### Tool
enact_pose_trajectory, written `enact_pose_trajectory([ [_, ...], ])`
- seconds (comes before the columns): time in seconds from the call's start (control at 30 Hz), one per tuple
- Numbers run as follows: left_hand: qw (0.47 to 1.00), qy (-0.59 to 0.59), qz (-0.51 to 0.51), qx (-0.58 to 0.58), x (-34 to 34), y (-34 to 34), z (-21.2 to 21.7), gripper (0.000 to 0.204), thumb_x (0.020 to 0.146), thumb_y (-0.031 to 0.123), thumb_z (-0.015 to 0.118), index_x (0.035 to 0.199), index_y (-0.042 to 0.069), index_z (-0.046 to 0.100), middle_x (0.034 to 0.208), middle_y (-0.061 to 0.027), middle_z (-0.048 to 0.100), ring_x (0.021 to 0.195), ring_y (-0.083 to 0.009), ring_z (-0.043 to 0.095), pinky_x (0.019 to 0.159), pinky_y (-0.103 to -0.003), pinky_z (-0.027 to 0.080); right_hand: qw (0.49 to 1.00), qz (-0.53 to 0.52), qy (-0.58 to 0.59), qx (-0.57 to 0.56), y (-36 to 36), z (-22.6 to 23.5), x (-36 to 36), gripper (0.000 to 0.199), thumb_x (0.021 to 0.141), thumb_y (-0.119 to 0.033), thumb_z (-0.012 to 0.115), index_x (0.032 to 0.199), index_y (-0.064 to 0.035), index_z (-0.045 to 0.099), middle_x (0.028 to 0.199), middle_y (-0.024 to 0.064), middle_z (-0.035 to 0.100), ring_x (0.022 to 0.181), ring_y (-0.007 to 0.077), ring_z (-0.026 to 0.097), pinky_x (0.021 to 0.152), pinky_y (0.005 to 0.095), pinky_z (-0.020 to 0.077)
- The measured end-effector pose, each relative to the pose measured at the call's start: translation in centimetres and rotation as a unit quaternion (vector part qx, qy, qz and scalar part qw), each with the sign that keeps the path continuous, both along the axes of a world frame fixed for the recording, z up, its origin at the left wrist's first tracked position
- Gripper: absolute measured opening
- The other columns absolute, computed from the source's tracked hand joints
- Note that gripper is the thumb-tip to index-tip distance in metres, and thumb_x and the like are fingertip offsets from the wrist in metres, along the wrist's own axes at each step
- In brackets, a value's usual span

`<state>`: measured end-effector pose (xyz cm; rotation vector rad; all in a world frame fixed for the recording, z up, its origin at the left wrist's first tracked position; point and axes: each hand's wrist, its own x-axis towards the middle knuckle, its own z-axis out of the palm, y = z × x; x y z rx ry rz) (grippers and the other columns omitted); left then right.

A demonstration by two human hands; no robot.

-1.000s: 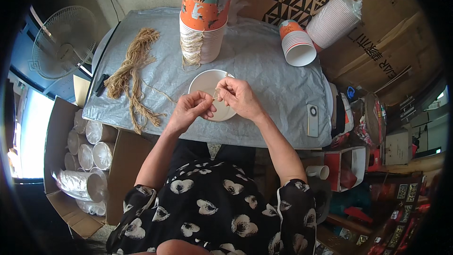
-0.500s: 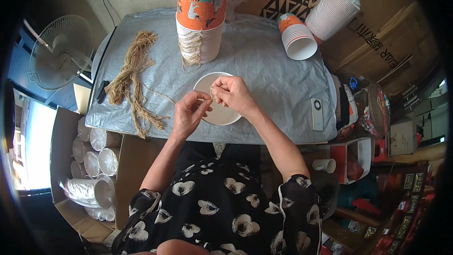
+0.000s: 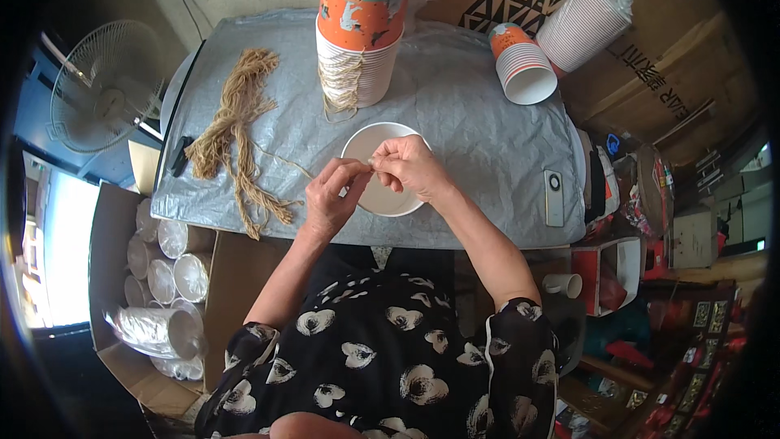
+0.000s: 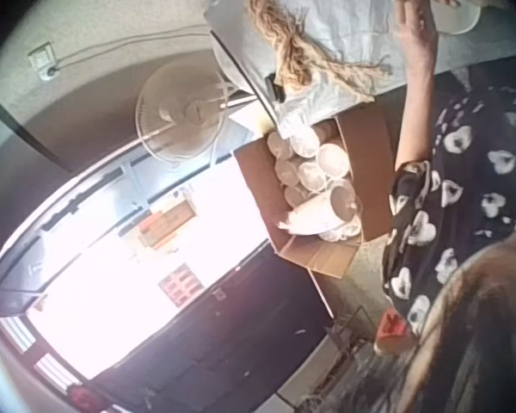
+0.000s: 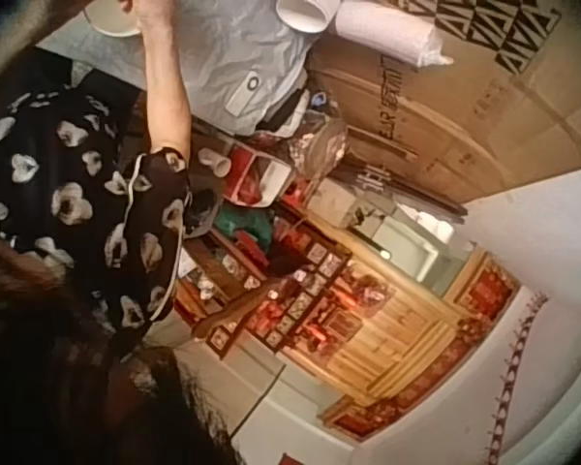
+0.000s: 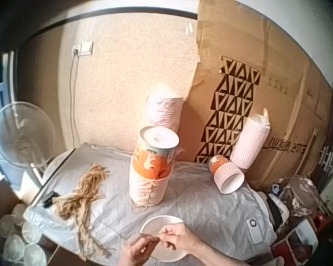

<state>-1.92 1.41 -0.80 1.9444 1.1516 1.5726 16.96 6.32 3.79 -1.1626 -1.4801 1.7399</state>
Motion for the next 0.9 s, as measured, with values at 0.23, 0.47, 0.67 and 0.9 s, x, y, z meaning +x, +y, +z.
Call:
enact_pose_trajectory([
  [0.23,0.936,-0.181,-0.066,-0.294,-0.2,-1.0,0.8,0.006,0.094,0.005,0.073,0.097,0.001,0.068,0.091,-0.0062,0.074,0.079,-0.0134,0.073,0.061,-0.027,0.058,0.994,-0.061,-0.018,0.091,-1.1,0.8,0.6,0.016,0.101,-0.015,0.064,0.102,0.0006,0.068,0.077,0.0024,0.065,0.06,0.0056,0.056,0.054,0.0198,0.0445],
  [0.47,0.843,-0.328,-0.145,-0.4,-0.2,-1.3,2.3,0.018,0.095,0.015,0.075,0.106,0.001,0.072,0.084,-0.0043,0.075,0.078,-0.0107,0.073,0.061,-0.021,0.053,0.866,-0.176,-0.15,0.443,-6.4,1.1,0.6,0.021,0.09,0.0,0.071,0.111,-0.0013,0.069,0.102,0.0095,0.067,0.085,0.0211,0.067,0.069,0.031,0.055],
  [0.67,0.854,-0.271,-0.157,-0.416,1.0,-1.6,2.1,0.016,0.094,0.016,0.076,0.103,0.003,0.075,0.085,-0.0024,0.076,0.08,-0.0076,0.071,0.06,-0.02,0.05,0.855,-0.187,-0.173,0.451,-8.2,-0.7,0.1,0.024,0.082,-0.003,0.079,0.105,-0.0039,0.071,0.101,0.0095,0.068,0.089,0.028,0.068,0.075,0.0371,0.0556],
  [0.9,0.835,-0.327,-0.169,-0.409,2.1,-2.2,1.4,0.016,0.094,0.013,0.076,0.103,0.0,0.074,0.089,-0.0064,0.076,0.08,-0.0105,0.071,0.067,-0.023,0.055,0.822,-0.212,-0.163,0.502,-8.2,-2.2,1.1,0.019,0.082,0.001,0.079,0.098,-0.003,0.072,0.094,0.0076,0.069,0.084,0.0239,0.069,0.073,0.035,0.0551],
])
